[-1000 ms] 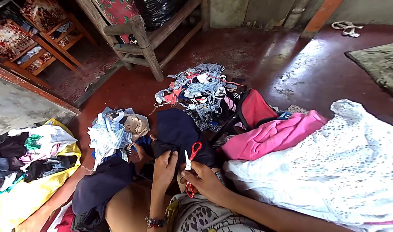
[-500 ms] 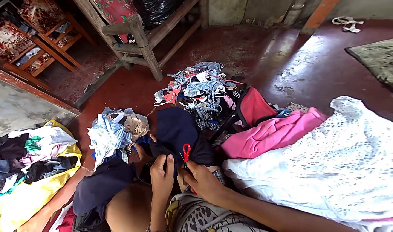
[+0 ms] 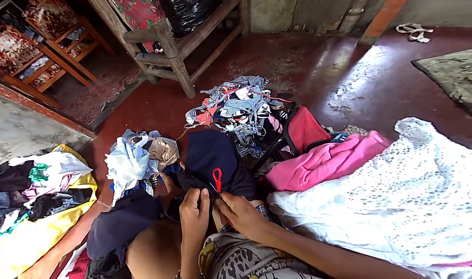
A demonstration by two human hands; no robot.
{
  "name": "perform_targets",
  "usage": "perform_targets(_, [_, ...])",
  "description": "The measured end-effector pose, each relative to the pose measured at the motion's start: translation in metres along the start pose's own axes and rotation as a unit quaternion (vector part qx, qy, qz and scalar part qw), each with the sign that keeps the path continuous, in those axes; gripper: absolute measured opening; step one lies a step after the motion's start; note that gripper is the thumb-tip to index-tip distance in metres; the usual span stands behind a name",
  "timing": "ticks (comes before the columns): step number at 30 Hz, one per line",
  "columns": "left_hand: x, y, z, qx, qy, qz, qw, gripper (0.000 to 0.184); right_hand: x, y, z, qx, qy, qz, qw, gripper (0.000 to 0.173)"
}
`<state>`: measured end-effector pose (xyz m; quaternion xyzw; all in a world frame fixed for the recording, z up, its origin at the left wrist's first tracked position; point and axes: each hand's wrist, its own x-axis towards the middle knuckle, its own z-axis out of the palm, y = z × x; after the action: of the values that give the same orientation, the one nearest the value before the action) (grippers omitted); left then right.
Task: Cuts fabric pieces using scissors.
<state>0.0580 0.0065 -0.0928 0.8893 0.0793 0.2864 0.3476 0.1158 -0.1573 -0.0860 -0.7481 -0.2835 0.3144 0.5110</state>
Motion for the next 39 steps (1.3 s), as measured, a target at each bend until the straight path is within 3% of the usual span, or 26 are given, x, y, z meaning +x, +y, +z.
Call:
perform_targets(22, [-0.001, -0.005, -0.003, 0.015, 0.007, 0.015, 1.0, 0.032, 0.005, -0.018, -0.002, -0.088, -0.074, 0.057, 0.992, 0.037])
perform_targets(39, [-0.001, -0.01, -0.002, -0.001, 0.01, 0.0, 1.0, 0.03, 0.016, -0.014, 0.012, -0.08, -0.05, 0.049, 0.994, 0.034])
